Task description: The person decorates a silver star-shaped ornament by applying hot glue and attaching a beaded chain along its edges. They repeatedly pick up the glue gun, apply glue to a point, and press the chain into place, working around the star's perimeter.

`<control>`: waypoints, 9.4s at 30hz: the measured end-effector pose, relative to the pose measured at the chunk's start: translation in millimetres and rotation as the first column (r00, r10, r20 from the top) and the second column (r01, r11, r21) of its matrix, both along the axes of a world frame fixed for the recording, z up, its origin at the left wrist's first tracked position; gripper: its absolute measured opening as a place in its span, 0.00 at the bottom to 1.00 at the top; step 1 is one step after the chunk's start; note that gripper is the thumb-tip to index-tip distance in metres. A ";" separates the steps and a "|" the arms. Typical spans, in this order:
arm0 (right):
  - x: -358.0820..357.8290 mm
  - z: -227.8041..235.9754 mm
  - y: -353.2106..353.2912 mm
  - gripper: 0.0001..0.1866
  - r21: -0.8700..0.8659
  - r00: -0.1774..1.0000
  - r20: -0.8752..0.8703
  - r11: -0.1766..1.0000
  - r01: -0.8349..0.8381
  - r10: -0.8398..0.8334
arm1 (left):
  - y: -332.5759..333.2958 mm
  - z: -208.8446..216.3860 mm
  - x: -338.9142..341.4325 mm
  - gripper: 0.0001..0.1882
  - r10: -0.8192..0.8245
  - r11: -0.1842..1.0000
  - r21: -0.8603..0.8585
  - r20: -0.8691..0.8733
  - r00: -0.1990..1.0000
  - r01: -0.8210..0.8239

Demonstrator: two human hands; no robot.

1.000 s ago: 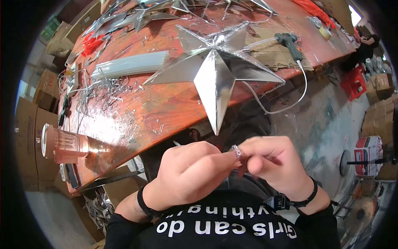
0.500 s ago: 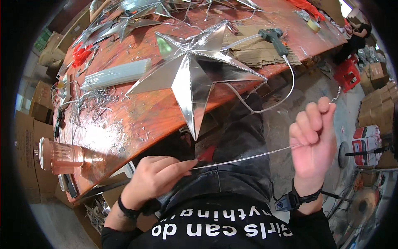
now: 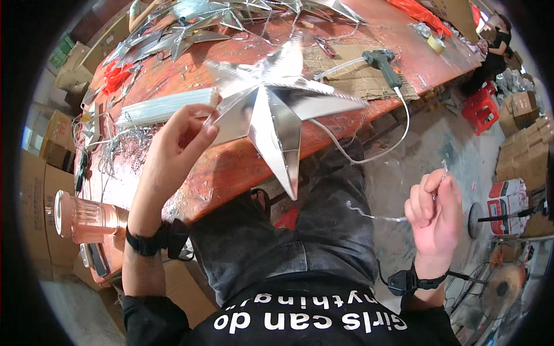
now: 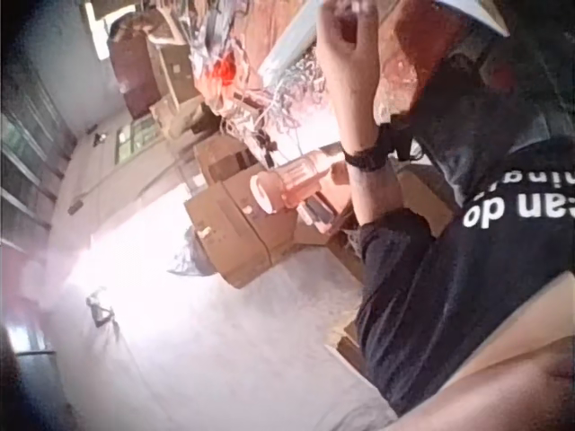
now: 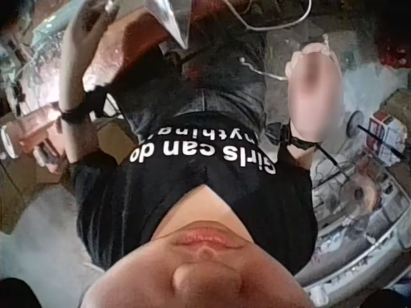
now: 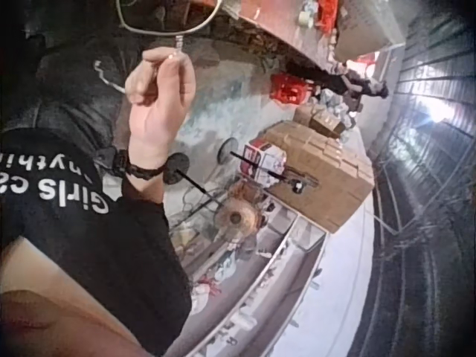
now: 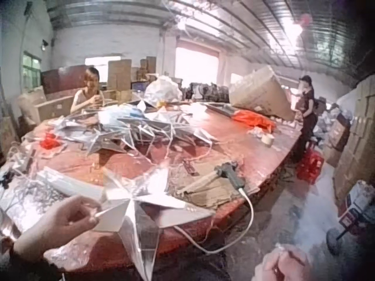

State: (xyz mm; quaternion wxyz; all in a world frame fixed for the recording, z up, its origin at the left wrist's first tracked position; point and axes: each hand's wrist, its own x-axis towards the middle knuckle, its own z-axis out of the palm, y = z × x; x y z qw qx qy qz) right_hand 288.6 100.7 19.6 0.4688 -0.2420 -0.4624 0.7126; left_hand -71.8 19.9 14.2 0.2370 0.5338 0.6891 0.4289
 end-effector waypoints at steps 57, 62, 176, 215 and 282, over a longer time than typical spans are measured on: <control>-61.0 13.3 -2.5 0.07 0.378 0.866 0.490 0.919 -0.109 -0.099 | 57.5 73.7 15.0 0.06 -0.227 0.965 -0.004 -0.509 0.830 0.261; -66.1 13.6 -0.9 0.07 0.489 0.842 0.523 0.855 -0.170 -0.131 | 60.8 72.8 13.8 0.05 -0.227 0.964 -0.028 -0.605 0.763 0.265; -101.2 3.7 45.3 0.24 0.943 0.565 0.294 0.332 -0.037 -0.771 | 34.8 21.6 2.2 0.18 -0.032 0.914 0.259 -0.722 0.691 0.312; -103.6 46.7 84.6 0.36 0.678 0.743 0.599 0.683 -0.272 -0.299 | -5.4 -6.1 -31.5 0.29 0.189 0.940 0.335 -0.356 0.915 -0.064; -118.1 43.1 77.7 0.28 0.776 0.767 0.618 0.289 -0.561 -0.171 | -9.4 -0.4 -28.6 0.31 0.049 0.969 0.240 -0.447 0.893 0.067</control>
